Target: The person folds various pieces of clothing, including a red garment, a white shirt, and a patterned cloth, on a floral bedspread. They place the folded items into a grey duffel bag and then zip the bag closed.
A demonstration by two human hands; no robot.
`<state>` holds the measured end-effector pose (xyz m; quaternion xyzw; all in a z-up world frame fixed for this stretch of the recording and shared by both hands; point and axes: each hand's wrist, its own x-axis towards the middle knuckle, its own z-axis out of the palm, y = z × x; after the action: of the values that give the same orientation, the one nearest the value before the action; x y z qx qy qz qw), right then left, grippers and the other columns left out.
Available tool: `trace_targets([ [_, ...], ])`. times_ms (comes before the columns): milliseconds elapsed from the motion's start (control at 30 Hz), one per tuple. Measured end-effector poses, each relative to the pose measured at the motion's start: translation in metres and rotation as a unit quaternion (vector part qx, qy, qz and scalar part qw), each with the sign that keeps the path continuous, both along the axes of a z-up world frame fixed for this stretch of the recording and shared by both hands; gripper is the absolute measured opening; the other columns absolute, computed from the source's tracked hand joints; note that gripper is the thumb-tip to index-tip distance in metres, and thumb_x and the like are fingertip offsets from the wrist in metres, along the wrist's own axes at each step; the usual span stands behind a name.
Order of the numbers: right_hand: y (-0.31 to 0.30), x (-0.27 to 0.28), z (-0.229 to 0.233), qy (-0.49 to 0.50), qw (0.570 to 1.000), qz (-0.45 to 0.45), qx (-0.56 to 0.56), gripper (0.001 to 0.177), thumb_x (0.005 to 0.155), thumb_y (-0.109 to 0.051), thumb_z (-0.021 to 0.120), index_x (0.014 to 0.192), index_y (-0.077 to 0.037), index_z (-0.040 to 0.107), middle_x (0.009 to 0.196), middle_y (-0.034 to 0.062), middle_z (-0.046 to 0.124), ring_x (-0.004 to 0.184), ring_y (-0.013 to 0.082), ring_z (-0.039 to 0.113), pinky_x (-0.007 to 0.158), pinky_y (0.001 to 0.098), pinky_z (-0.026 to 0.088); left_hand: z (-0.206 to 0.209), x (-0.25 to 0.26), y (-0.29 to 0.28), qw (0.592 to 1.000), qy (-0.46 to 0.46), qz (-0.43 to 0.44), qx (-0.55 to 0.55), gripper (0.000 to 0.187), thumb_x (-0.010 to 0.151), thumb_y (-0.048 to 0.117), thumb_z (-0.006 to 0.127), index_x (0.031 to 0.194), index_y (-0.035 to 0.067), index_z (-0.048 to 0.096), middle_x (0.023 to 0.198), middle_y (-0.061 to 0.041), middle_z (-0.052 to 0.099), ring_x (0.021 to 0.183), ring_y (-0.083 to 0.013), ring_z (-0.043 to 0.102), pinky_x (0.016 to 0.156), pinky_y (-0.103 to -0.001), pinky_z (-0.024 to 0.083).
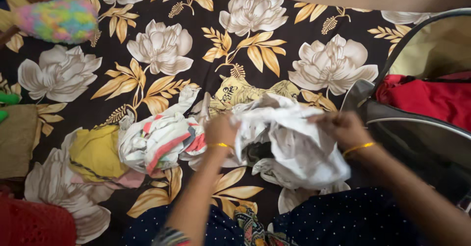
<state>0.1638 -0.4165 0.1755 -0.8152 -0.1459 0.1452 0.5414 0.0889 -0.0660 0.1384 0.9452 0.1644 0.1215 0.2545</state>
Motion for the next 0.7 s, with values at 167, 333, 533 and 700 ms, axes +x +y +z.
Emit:
trace_targets([
  [167,0.012,0.030,0.073,-0.126,0.989,0.049,0.055,0.017,0.103,-0.010,0.062,0.104,0.001,0.074,0.101,-0.0036,0.076,0.082,0.0033,0.059,0.075,0.0228,0.053,0.124,-0.002,0.046,0.978,-0.181,-0.049,-0.092,0.024,0.093,0.029,0.073,0.093,0.006,0.068,0.076,-0.012,0.074,0.067,-0.0283,0.072,0.063,-0.039,0.053],
  [333,0.035,0.034,0.129,-0.133,0.987,0.021,0.085,0.018,0.105,-0.011,0.064,0.115,-0.001,0.075,0.093,-0.0016,0.071,0.076,0.0032,0.057,0.067,0.0209,0.048,0.191,-0.005,0.071,0.931,-0.256,-0.110,-0.236,0.019,0.095,0.014,0.067,0.112,0.007,0.071,0.079,-0.005,0.074,0.064,-0.0149,0.071,0.057,-0.029,0.054],
  [533,0.048,0.059,0.034,-0.032,0.996,-0.019,0.082,0.022,0.093,-0.004,0.068,0.113,0.000,0.072,0.093,0.0042,0.074,0.076,0.0101,0.066,0.068,0.0242,0.054,0.111,-0.004,0.122,0.943,-0.258,-0.065,-0.199,0.040,0.084,-0.001,0.061,0.121,0.009,0.076,0.099,-0.007,0.077,0.081,-0.0165,0.075,0.073,-0.029,0.060],
  [700,0.023,0.065,-0.090,-0.057,0.997,-0.056,0.022,0.025,0.087,-0.006,0.073,0.111,0.000,0.072,0.101,0.0044,0.073,0.088,0.0107,0.067,0.073,0.0255,0.052,0.034,-0.049,0.113,0.995,-0.068,0.062,0.041,0.051,0.075,0.011,0.067,0.126,0.017,0.072,0.116,-0.019,0.074,0.099,-0.0359,0.073,0.087,-0.048,0.054],
])
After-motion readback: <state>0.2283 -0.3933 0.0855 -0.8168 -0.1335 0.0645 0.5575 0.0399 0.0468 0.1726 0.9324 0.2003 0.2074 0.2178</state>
